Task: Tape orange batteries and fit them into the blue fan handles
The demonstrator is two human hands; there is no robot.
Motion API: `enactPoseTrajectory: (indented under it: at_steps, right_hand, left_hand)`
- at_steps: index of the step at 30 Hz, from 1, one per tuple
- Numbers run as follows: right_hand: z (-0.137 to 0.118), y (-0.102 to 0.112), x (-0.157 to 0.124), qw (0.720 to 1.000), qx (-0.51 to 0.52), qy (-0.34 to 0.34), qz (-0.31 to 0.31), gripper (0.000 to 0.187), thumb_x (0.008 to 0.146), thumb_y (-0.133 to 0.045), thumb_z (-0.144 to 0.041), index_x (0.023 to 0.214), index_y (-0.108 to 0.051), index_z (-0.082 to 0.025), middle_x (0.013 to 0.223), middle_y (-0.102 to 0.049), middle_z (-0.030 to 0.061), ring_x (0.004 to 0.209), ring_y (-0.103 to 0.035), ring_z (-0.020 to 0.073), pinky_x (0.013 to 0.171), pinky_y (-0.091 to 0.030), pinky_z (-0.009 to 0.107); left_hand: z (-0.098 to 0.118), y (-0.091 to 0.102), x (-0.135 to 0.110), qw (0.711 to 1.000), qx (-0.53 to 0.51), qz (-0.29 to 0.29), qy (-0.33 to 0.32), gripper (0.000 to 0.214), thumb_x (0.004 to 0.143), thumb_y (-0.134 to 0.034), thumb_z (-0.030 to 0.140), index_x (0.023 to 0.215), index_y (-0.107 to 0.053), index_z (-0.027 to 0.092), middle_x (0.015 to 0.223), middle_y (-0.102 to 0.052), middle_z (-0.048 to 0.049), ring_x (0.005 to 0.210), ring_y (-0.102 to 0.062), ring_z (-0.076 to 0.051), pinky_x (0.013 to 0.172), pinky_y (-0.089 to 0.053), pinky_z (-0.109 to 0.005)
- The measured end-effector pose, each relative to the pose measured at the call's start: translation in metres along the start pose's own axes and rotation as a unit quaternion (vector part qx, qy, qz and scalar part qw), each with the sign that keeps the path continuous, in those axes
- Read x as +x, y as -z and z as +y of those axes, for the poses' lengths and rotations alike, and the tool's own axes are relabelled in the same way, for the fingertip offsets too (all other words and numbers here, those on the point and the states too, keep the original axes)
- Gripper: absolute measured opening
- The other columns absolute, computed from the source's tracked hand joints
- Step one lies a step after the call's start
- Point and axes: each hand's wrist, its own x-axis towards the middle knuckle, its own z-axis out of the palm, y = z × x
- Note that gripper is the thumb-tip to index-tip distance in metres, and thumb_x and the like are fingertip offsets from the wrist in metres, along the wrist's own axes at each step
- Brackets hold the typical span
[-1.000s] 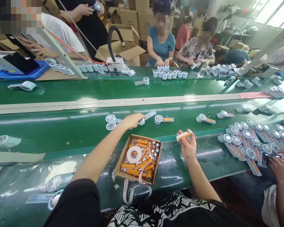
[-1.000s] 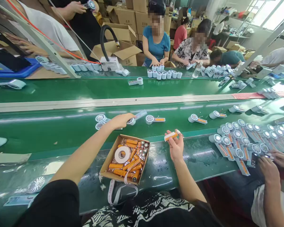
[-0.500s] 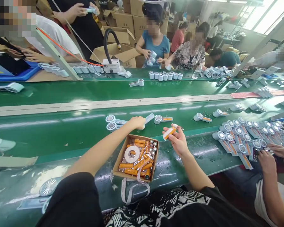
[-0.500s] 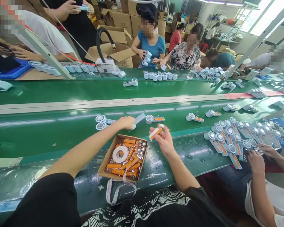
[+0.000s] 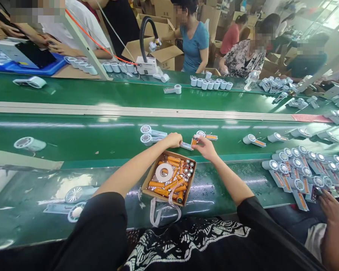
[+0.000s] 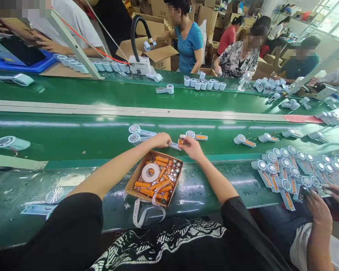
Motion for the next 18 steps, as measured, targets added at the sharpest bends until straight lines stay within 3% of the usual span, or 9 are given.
enactPoseTrajectory:
  at_steps: [5, 9, 14, 18]
  right_hand:
    - [0.017, -0.003, 0.016, 0.986, -0.158, 0.056, -0.024, 0.035, 0.087, -0.074, -0.039, 0.118, -0.077, -0.021, 0.094, -0.082, 0.005, 0.086, -0.08, 0.0239, 0.087, -0.067, 0.038]
    - [0.018, 0.002, 0.017, 0.939, -0.328, 0.093, -0.046, 0.034, 0.096, -0.067, -0.031, 0.127, -0.075, -0.02, 0.1, -0.083, 0.0082, 0.085, -0.079, 0.0225, 0.084, -0.065, 0.034]
    - [0.005, 0.01, 0.015, 0.89, -0.434, 0.082, -0.112, 0.032, 0.099, -0.063, -0.025, 0.126, -0.078, -0.017, 0.103, -0.083, 0.013, 0.095, -0.077, 0.0249, 0.09, -0.058, 0.033]
    - [-0.01, 0.008, 0.016, 0.837, -0.509, 0.064, -0.189, 0.033, 0.104, -0.056, -0.025, 0.129, -0.076, -0.019, 0.114, -0.082, 0.0145, 0.101, -0.077, 0.0255, 0.088, -0.054, 0.03]
  left_hand:
    - [-0.002, 0.003, 0.002, 0.999, -0.029, 0.011, -0.006, 0.025, 0.08, -0.076, 0.029, 0.103, -0.085, 0.028, 0.102, -0.084, -0.0049, 0.104, -0.075, -0.024, 0.087, -0.052, -0.026]
    - [0.003, 0.005, 0.004, 0.999, -0.042, 0.016, -0.016, 0.021, 0.081, -0.077, 0.029, 0.1, -0.085, 0.028, 0.104, -0.083, -0.0053, 0.106, -0.075, -0.025, 0.09, -0.052, -0.026]
    - [0.013, 0.004, 0.009, 0.998, -0.059, 0.028, -0.017, 0.019, 0.08, -0.077, 0.025, 0.098, -0.084, 0.026, 0.115, -0.081, -0.0075, 0.114, -0.072, -0.026, 0.095, -0.051, -0.027]
    - [0.018, 0.004, 0.012, 0.994, -0.089, 0.057, 0.006, 0.023, 0.092, -0.066, 0.028, 0.111, -0.08, 0.025, 0.119, -0.08, -0.0064, 0.115, -0.071, -0.025, 0.097, -0.051, -0.028]
